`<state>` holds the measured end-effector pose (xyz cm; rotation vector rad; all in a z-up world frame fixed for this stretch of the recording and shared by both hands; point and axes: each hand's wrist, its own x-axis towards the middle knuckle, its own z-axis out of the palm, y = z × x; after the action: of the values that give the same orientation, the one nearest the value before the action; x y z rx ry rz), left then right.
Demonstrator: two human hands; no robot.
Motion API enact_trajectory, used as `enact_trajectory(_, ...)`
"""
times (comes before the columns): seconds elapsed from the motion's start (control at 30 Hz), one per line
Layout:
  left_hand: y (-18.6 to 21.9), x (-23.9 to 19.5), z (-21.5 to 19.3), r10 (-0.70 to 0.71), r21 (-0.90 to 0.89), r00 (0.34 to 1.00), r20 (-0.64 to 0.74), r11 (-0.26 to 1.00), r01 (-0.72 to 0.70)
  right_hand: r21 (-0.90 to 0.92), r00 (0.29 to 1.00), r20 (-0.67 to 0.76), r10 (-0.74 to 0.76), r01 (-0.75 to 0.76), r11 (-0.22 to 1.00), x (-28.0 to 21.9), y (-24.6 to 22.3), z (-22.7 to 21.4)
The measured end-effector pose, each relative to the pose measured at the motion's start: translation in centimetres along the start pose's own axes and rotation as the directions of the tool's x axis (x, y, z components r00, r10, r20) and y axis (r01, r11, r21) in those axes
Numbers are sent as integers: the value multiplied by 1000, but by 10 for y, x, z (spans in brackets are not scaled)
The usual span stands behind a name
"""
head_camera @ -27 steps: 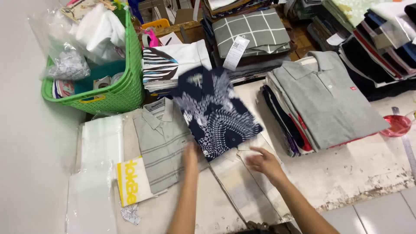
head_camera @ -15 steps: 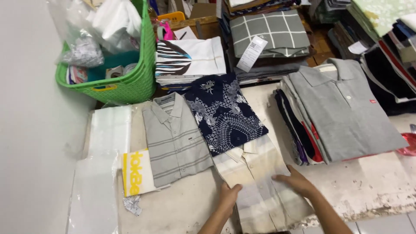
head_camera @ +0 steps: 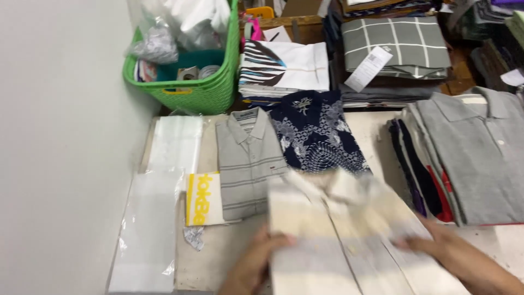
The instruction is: The person is neatly folding various shirts and t-shirts and organizing them into stacks on a work surface.
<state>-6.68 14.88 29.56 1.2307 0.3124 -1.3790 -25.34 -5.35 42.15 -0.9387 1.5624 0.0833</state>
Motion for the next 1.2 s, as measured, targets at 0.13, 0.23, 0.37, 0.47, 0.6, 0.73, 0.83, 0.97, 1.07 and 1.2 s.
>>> enact_trajectory(0.13,94,31,-40,320,28,947,-35,947,-319,45,945,177,-275,271,961,40,-43,75)
enact_trajectory(0.23,147,56,-70,584,119,812,5,805,-581,56,733,290,-615,628,776,115,-55,133)
enact_trajectory(0.37,132,172,-141,666,179,744,-53,740,-649,-8,741,270,-614,640,768,281,-31,197)
enact_trajectory(0.47,70,252,-202,635,489,750,-182,721,-492,-212,786,194,-587,618,757,345,14,228)
enact_trajectory(0.6,60,239,-192,656,655,716,-239,653,-380,-391,793,112,-600,590,707,324,25,242)
enact_trajectory(0.73,75,205,-152,682,643,695,-227,641,-419,-280,659,35,-751,728,626,279,18,245)
enact_trajectory(0.83,81,199,-140,742,672,633,-221,586,-452,-249,567,-44,-822,791,559,290,21,252)
enact_trajectory(0.97,51,228,-166,814,722,544,-204,501,-478,-352,612,10,-791,742,570,294,34,250)
enact_trajectory(1.07,59,229,-162,817,791,538,-208,464,-399,-399,695,53,-717,673,623,284,19,247)
enact_trajectory(1.2,32,250,-184,776,943,567,-276,333,2,-476,721,120,-682,645,598,282,32,239)
